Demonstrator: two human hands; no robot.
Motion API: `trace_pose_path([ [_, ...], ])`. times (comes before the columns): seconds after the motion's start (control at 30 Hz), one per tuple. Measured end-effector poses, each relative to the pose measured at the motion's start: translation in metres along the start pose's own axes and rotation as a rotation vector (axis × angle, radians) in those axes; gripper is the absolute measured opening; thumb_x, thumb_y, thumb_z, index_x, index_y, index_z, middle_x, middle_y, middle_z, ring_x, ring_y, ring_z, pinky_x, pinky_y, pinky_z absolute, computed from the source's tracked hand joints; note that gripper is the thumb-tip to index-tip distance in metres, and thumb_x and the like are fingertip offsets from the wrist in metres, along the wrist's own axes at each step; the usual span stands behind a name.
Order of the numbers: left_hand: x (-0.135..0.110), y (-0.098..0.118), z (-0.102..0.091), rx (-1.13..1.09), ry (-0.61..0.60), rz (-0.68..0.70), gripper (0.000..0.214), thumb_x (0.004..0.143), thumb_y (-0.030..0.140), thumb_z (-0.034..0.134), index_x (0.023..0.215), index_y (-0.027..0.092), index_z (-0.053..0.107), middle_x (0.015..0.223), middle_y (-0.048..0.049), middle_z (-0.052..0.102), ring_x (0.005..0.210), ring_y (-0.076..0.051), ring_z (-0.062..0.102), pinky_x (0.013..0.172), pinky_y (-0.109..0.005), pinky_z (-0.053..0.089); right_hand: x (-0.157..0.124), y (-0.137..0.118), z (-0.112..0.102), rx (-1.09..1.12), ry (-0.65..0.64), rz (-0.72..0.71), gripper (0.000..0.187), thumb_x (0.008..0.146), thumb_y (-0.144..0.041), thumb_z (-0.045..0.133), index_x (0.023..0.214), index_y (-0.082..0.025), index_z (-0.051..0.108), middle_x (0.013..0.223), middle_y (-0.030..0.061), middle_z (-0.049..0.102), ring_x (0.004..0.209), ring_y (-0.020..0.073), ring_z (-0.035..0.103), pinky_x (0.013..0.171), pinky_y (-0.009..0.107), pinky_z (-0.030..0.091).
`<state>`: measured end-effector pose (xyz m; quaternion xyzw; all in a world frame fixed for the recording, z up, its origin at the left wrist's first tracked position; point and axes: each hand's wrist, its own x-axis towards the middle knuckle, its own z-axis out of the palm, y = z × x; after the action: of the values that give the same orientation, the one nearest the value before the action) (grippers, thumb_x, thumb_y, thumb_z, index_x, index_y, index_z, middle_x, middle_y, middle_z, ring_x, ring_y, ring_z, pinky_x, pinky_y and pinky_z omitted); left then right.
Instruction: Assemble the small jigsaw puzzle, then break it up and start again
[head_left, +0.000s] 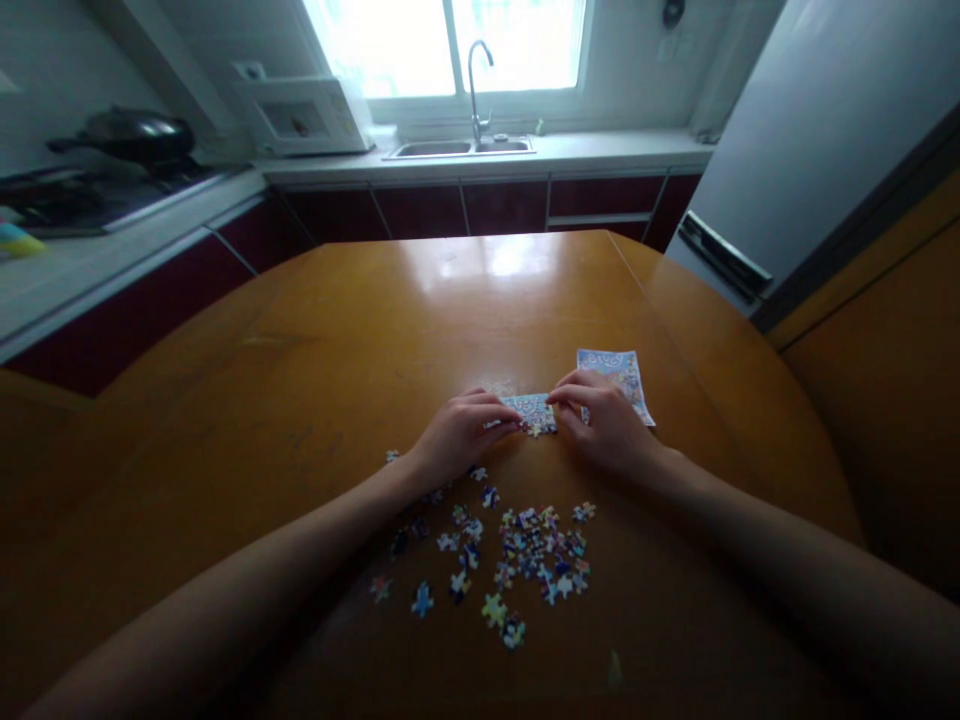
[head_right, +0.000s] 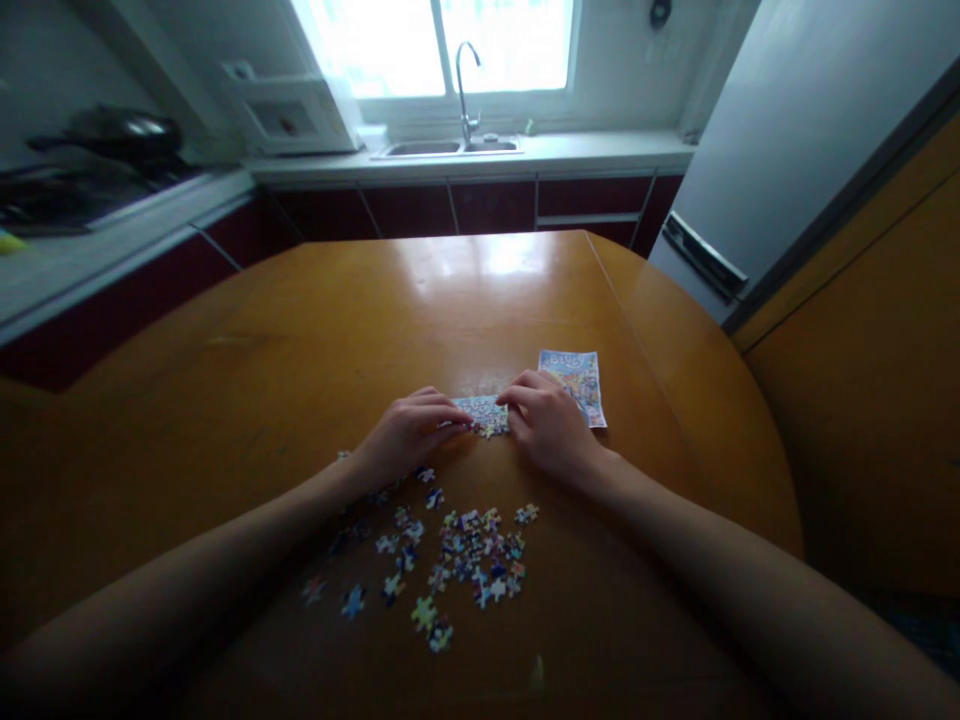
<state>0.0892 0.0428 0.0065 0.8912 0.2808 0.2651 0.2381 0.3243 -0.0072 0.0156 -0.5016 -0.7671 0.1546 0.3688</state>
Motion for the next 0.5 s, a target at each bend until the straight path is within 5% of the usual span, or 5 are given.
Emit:
trace_pose_path([
  [0.27,-0.0015,-0.0043,0.0015,0.036,-0.038,0.016,0.016,0.095,0.032,0.061,0.098,0.024,0.075,0.089,-0.0037,0.072,0.085,-0.018,0.058,0.079,-0.031,0.049,-0.0033,-0.0038,0.0068,-0.066,-0.181,-0.107,0.025,0.085,-0.011,0.059,0.095,-0.027,0.076,0.095,0.0073,0.064,0.092,0.0222,0.055,0.083,0.039,0.046],
  [0.5,-0.0002,-0.0015,0.0007,0.092,-0.052,0.048,0.015,0.094,0.028,0.061,0.092,0.024,0.075,0.087,-0.0046,0.067,0.084,-0.018,0.053,0.076,-0.029,0.046,-0.0034,-0.0025,0.0087,-0.068,-0.18,-0.105,0.026,0.084,-0.009,0.059,0.092,-0.027,0.078,0.094,0.0073,0.064,0.091,0.0221,0.054,0.084,0.04,0.045],
])
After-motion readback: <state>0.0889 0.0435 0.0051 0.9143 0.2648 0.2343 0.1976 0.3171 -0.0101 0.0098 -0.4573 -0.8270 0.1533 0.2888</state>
